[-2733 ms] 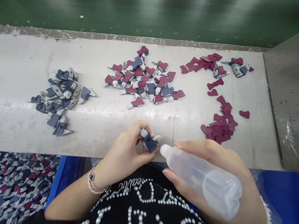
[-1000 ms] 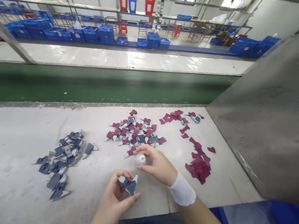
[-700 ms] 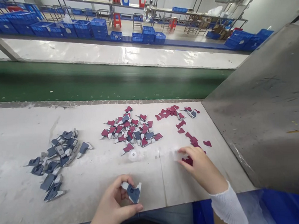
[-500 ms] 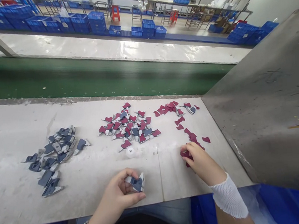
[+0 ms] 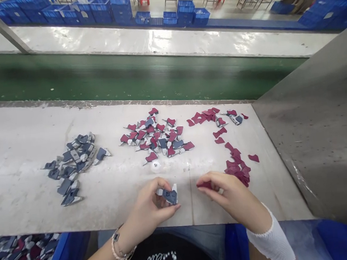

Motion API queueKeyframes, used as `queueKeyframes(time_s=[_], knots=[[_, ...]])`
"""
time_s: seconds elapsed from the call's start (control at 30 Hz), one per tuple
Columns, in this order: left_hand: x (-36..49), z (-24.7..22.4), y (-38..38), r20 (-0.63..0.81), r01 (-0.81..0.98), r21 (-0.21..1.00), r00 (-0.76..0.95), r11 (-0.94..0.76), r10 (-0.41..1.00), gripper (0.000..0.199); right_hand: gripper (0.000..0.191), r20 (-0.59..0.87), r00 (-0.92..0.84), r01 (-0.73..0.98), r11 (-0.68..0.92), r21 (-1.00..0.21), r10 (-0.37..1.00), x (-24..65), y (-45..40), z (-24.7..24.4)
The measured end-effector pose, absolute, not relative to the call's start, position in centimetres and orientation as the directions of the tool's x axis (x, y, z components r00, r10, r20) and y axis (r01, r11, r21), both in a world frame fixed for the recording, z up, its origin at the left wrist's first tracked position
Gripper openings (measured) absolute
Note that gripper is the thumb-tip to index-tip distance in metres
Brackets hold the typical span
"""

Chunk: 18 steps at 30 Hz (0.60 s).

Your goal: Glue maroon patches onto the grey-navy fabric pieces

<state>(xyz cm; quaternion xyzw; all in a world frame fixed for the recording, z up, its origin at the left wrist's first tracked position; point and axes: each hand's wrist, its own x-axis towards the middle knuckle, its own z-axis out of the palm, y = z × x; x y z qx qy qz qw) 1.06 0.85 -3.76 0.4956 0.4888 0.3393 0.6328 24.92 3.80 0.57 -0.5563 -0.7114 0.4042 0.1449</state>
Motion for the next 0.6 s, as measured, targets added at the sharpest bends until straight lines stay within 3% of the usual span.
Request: queueKeyframes(time_s=[0.1, 0.2, 0.3, 0.37, 0.47, 0.6], knots=[[1.5, -4.1, 0.9, -0.249, 0.015, 0.967, 0.274, 0.255, 0.929, 0.031, 0.026, -0.347, -0.417, 0.373, -0.189, -0.908, 0.840, 22.9, 2.7, 0.6], [1.4, -4.4, 0.9, -0.184, 0.001, 0.982, 0.226, 0.188, 0.957, 0.027, 0.018, -0.401, -0.465, 0.085, -0.411, -0.908, 0.790, 21.4, 2.0, -0.2], [1.1, -4.8, 0.7, -0.056, 0.070, 0.997, 0.176, 0.044, 0.983, 0.024, 0.007, -0.341, -0.465, -0.095, -0.429, -0.898, 0.817, 20.7, 1.9, -1.0], [0.8, -5.0, 0.5, 0.029, 0.138, 0.989, 0.173, -0.053, 0.984, 0.025, 0.006, -0.306, -0.443, -0.089, -0.381, -0.921, 0.843, 20.5, 2.1, -1.2], [0.7, -5.2, 0.3, 0.113, 0.221, 0.963, 0.184, -0.153, 0.976, 0.028, 0.009, -0.329, -0.378, 0.061, -0.332, -0.941, 0.865, 20.3, 2.6, -1.1], [0.6, -5.2, 0.2, 0.173, 0.254, 0.942, 0.196, -0.220, 0.965, 0.028, 0.009, -0.404, -0.326, 0.125, -0.385, -0.914, 0.855, 20.2, 3.0, -1.0]])
